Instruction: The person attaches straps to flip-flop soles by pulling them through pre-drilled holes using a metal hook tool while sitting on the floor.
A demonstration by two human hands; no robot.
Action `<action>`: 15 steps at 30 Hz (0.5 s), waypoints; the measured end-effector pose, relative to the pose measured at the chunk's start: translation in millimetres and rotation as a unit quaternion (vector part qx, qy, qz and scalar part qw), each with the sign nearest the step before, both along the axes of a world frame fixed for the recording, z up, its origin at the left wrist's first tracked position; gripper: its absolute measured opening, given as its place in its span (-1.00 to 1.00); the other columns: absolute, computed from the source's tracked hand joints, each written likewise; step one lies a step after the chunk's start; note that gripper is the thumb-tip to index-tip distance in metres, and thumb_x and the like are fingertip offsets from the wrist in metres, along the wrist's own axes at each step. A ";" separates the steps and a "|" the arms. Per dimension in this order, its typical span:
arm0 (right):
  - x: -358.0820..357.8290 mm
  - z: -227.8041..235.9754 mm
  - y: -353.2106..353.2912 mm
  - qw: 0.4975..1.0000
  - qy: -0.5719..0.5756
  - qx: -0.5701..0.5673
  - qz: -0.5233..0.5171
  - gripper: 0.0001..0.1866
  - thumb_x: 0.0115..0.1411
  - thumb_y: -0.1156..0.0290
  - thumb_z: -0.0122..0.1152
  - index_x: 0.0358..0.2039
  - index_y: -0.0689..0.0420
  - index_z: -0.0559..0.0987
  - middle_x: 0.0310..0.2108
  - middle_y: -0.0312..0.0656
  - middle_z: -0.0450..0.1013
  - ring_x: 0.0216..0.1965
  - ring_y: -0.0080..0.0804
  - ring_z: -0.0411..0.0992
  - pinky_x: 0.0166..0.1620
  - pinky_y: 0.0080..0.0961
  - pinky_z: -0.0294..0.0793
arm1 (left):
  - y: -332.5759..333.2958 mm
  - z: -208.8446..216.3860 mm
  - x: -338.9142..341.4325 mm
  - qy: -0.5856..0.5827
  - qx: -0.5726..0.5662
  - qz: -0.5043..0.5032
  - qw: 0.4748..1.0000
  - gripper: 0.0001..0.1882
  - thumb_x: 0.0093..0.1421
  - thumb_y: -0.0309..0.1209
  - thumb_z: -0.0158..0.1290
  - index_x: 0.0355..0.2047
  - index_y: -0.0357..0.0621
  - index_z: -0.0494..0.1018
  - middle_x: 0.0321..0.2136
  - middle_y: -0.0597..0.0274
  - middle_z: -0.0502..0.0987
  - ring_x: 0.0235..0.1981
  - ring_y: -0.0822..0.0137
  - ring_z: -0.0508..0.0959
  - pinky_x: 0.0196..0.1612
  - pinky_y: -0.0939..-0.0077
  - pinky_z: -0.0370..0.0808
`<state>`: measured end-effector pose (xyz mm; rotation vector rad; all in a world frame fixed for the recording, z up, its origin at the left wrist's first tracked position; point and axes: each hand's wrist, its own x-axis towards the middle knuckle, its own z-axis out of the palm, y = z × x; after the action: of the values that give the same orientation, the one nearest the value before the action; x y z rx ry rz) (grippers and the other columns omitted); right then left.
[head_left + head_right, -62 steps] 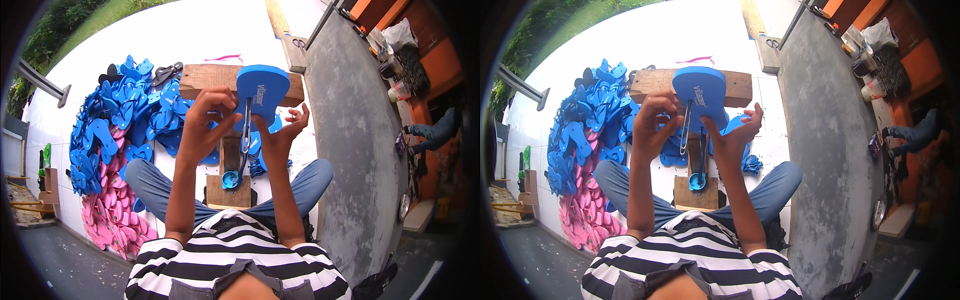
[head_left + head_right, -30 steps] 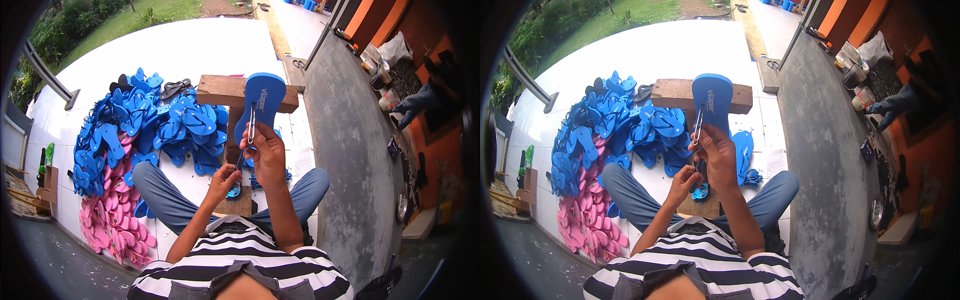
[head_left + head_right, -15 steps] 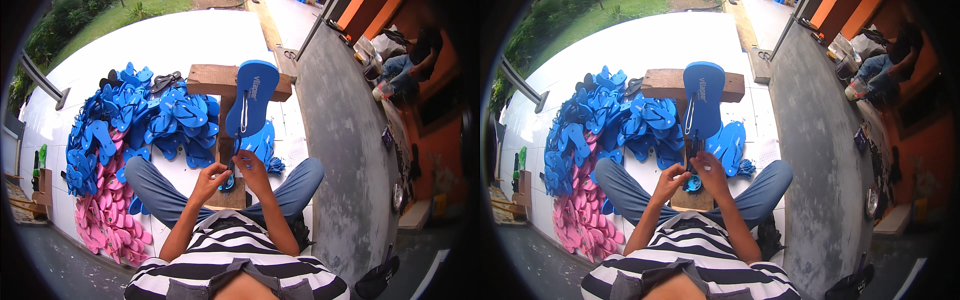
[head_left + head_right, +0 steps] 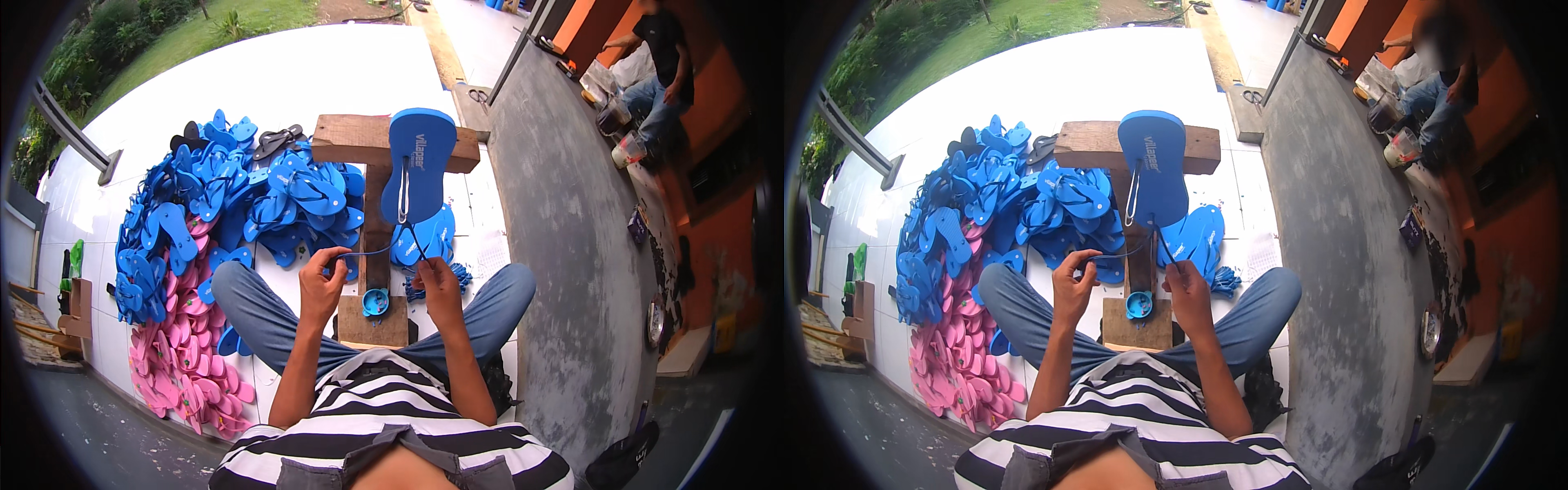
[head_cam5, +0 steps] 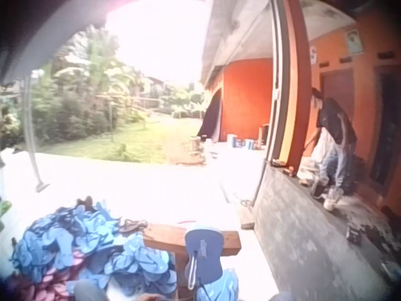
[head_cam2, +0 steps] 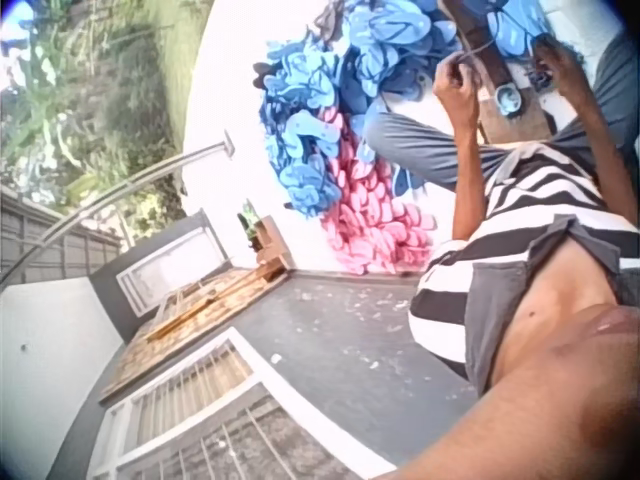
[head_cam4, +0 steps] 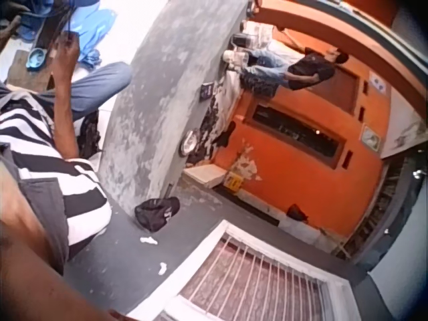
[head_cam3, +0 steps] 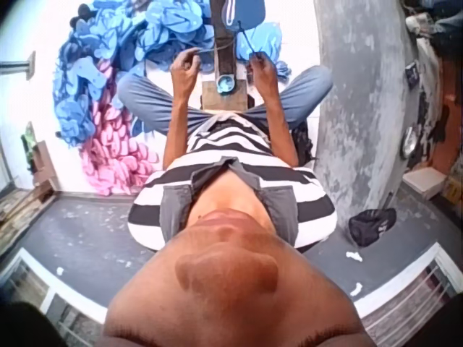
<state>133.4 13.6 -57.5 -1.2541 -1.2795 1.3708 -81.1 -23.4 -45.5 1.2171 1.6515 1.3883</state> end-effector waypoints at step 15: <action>-6.4 95.6 16.3 0.956 -0.073 0.260 0.114 -0.72 0.28 0.34 0.17 -0.03 0.16 0.57 -0.03 -0.11 0.45 0.01 -0.22 0.43 0.08 -0.33 0.39 | 31.6 38.7 25.8 -0.221 0.222 -0.294 0.903 -0.83 0.22 -0.41 0.15 -0.29 -0.30 0.55 -0.41 0.17 0.60 -0.24 0.30 0.57 -0.10 0.40 0.49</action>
<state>127.0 29.9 38.1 -0.8702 -1.7914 1.0020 -55.3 8.2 -6.9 1.3619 0.5904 1.5211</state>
